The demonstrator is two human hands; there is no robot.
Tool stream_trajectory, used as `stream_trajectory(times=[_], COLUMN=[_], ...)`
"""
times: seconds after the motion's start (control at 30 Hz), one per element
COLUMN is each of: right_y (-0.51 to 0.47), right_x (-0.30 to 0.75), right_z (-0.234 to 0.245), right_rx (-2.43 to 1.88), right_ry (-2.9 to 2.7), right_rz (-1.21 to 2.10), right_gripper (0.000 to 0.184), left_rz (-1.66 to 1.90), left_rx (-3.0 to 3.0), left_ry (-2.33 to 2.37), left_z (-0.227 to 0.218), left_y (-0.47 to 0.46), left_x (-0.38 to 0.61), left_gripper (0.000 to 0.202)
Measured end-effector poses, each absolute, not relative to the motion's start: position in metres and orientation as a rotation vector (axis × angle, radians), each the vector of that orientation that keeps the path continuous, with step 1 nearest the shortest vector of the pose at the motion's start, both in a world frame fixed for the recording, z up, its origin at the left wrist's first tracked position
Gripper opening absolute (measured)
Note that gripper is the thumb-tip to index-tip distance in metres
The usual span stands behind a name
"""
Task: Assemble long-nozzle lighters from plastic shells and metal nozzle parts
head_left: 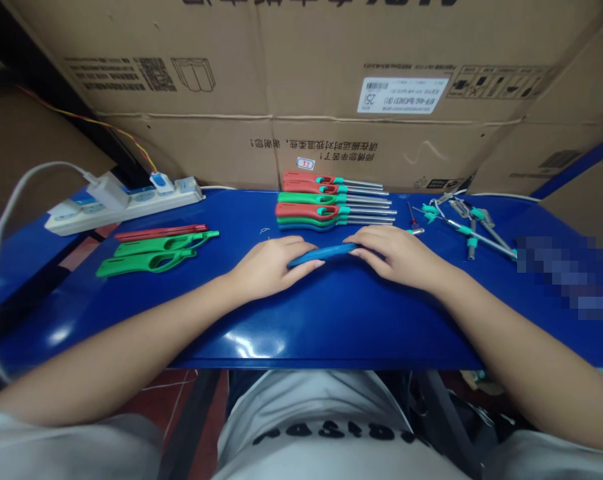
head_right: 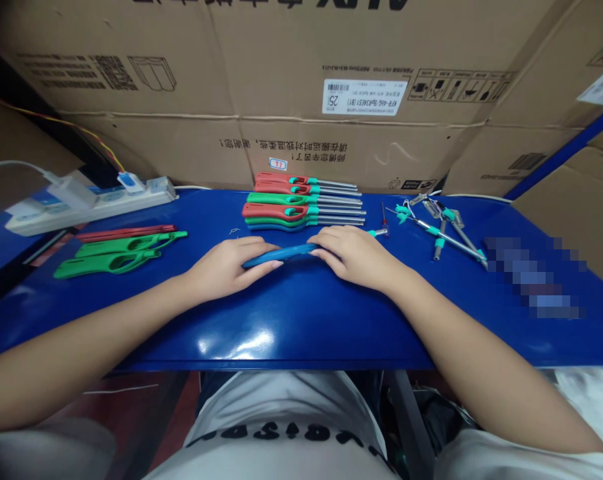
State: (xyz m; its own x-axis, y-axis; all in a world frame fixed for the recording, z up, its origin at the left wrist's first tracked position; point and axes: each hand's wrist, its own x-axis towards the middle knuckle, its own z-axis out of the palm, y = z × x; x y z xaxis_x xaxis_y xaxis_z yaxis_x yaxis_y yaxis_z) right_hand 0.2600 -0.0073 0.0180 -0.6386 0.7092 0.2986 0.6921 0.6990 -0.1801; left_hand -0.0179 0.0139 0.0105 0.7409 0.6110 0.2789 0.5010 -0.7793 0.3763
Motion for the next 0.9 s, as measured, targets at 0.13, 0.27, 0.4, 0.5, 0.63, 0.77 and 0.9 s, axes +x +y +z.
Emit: stream_trajectory(times=[0.13,0.27,0.4,0.5,0.63,0.77,0.9], right_y=[-0.009,-0.014,-0.017,-0.016,-0.011,-0.002,0.005], right_x=[0.259,0.256,0.249,0.244,0.251,0.276,0.298], right_z=[0.018,0.019,0.019,0.018,0.019,0.023,0.027], right_rx=[-1.110,-1.173,-1.181,-1.177,-1.203,-1.360,-1.460], right_ry=[-2.590,-2.606,-2.625,-2.656,-2.637,-2.581,-2.565], right_rz=[0.065,-0.047,-0.118,-0.074,-0.035,-0.158,-0.194], right_gripper=[0.025,0.023,0.025,0.027,0.027,0.029,0.019], left_rz=[0.488,0.487,0.469,0.467,0.446,0.453,0.486], left_rx=[2.779,2.831,2.869,2.878,2.896,2.895,2.879], left_ry=[0.846,0.854,0.947,0.976,0.994,1.060,1.114], left_z=[0.010,0.012,0.011,0.010,0.009,0.009,0.009], left_y=[0.015,0.013,0.007,0.005,0.008,0.016,0.023], left_x=[-0.019,-0.019,-0.015,-0.013,-0.014,-0.019,-0.022], left_gripper=[0.042,0.040,0.042,0.042,0.041,0.040,0.040])
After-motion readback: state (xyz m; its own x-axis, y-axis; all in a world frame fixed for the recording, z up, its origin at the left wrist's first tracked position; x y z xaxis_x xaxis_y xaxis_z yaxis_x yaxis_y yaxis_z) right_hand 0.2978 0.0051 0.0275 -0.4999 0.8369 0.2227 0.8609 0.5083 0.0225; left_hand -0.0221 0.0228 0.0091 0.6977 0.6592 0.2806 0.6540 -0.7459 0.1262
